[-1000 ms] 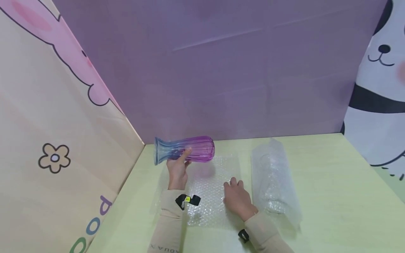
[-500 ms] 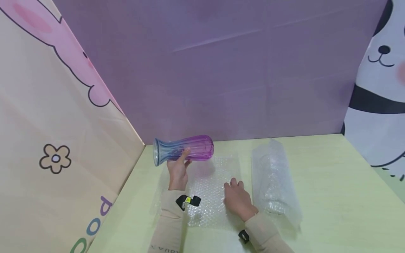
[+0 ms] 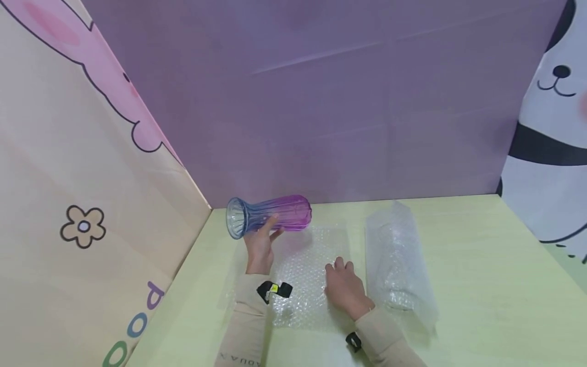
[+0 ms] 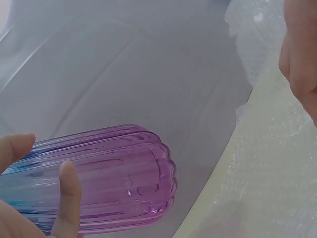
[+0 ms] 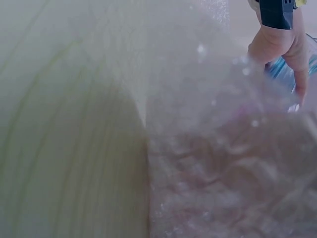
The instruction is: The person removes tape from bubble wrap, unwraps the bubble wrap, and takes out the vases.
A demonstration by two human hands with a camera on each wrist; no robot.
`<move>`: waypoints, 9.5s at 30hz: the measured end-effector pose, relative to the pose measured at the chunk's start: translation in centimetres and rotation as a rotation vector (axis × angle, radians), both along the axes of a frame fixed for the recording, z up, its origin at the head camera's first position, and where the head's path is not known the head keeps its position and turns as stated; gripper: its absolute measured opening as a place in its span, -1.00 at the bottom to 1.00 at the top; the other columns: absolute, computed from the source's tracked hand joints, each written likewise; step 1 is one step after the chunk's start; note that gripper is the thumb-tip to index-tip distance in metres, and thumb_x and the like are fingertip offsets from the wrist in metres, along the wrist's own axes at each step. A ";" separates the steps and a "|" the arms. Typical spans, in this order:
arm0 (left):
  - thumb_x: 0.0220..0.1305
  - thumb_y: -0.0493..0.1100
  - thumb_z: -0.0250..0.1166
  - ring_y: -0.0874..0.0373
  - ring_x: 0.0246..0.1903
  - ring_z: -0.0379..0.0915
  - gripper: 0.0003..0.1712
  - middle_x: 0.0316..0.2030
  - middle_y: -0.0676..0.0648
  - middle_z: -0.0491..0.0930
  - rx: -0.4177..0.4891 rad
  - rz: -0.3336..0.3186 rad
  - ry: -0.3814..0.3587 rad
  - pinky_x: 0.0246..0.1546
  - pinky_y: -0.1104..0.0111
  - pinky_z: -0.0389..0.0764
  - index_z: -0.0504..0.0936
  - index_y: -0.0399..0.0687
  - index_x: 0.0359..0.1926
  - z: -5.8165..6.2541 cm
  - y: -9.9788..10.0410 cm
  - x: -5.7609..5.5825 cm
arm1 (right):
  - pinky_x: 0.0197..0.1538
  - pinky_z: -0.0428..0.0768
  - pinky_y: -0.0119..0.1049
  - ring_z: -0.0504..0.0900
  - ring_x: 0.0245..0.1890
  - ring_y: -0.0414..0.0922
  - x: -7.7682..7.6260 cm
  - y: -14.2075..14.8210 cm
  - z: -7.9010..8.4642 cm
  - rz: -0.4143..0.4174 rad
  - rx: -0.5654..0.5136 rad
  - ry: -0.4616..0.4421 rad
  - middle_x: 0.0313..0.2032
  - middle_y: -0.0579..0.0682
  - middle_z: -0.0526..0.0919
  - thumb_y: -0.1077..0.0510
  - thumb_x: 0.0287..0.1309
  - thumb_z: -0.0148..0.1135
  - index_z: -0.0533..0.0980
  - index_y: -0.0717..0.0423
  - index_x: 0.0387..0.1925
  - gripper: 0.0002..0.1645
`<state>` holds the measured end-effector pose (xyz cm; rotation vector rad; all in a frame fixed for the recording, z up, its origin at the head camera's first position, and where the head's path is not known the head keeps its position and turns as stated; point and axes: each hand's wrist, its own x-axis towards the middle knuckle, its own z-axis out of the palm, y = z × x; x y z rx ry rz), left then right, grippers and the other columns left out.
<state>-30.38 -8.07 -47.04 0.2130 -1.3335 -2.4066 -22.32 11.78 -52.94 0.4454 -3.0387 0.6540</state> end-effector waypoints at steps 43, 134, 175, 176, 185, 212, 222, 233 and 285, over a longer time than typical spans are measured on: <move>0.00 -0.44 0.54 0.09 -0.27 0.63 -0.08 0.29 -0.13 0.41 -0.058 0.016 -0.046 -0.24 0.09 0.81 0.34 0.07 0.35 0.7 0.1 -3.1 | -0.46 0.46 -0.22 0.32 -0.28 0.06 0.2 -0.1 0.0 0.000 0.015 -0.014 -0.20 0.16 0.42 0.25 0.11 0.36 0.48 0.21 -0.26 -0.78; -0.07 -0.06 0.67 -0.15 0.28 0.51 -0.15 0.18 -0.23 0.65 -0.683 0.137 -0.269 0.42 0.08 0.45 0.52 -0.21 0.24 -0.1 2.3 -7.2 | -0.48 0.46 -0.21 0.32 -0.27 0.06 -0.1 0.0 -0.1 -0.006 0.026 -0.018 -0.16 0.19 0.43 0.25 0.12 0.34 0.48 0.22 -0.23 -0.78; 0.00 0.11 0.63 -0.27 0.34 0.43 0.05 0.30 -0.32 0.52 -0.881 0.146 -0.346 0.43 0.01 0.45 0.38 -0.29 0.40 -0.1 3.0 -8.5 | -0.45 0.52 -0.17 0.36 -0.25 0.08 -0.4 0.1 0.0 -0.002 0.013 -0.032 -0.11 0.23 0.46 0.21 0.11 0.37 0.48 0.23 -0.19 -0.72; 0.00 0.10 0.63 -0.26 0.34 0.43 0.04 0.30 -0.31 0.53 -0.881 0.144 -0.342 0.43 0.02 0.45 0.38 -0.28 0.40 -0.1 3.0 -8.5 | -0.45 0.52 -0.17 0.36 -0.25 0.08 -0.4 0.1 0.0 -0.001 0.015 -0.031 -0.11 0.23 0.46 0.21 0.11 0.37 0.48 0.23 -0.19 -0.72; 0.00 0.09 0.63 -0.23 0.36 0.41 0.08 0.33 -0.29 0.51 -0.899 0.130 -0.344 0.45 0.05 0.42 0.35 -0.27 0.43 0.0 3.2 -9.2 | -0.45 0.48 -0.20 0.33 -0.28 0.06 -0.3 0.2 0.0 0.006 0.013 -0.012 -0.16 0.21 0.45 0.22 0.11 0.37 0.47 0.22 -0.23 -0.74; -0.02 0.14 0.63 -0.29 0.34 0.42 0.22 0.33 -0.32 0.49 -1.006 0.132 -0.361 0.42 -0.02 0.45 0.21 -0.17 0.55 0.1 3.6 -10.9 | -0.43 0.51 -0.19 0.37 -0.25 0.08 -0.6 0.4 -0.2 0.012 0.005 -0.031 -0.08 0.25 0.48 0.21 0.11 0.40 0.49 0.21 -0.21 -0.72; -0.03 0.10 0.65 -0.26 0.34 0.42 0.21 0.32 -0.34 0.50 -1.016 0.111 -0.347 0.44 0.03 0.43 0.23 -0.16 0.55 0.4 3.6 -11.3 | -0.44 0.52 -0.19 0.37 -0.25 0.08 -0.5 0.3 -0.2 0.000 0.002 -0.030 -0.08 0.25 0.48 0.21 0.09 0.40 0.49 0.21 -0.21 -0.71; 0.04 0.06 0.62 -0.23 0.37 0.39 0.19 0.36 -0.35 0.46 -1.057 0.080 -0.344 0.47 0.07 0.40 0.18 -0.15 0.57 1.1 3.5 -10.9 | -0.43 0.52 -0.18 0.36 -0.24 0.08 -0.5 0.1 -0.3 -0.004 -0.016 -0.045 -0.10 0.23 0.46 0.24 0.04 0.39 0.48 0.20 -0.24 -0.73; 0.16 0.06 0.54 -0.24 0.43 0.29 0.13 0.42 -0.38 0.35 -1.115 -0.029 -0.289 0.49 0.06 0.37 0.12 -0.24 0.56 0.6 3.5 -11.3 | -0.43 0.51 -0.19 0.36 -0.24 0.08 -0.6 0.2 -0.2 -0.019 -0.010 -0.037 -0.12 0.22 0.45 0.24 0.03 0.40 0.48 0.21 -0.23 -0.71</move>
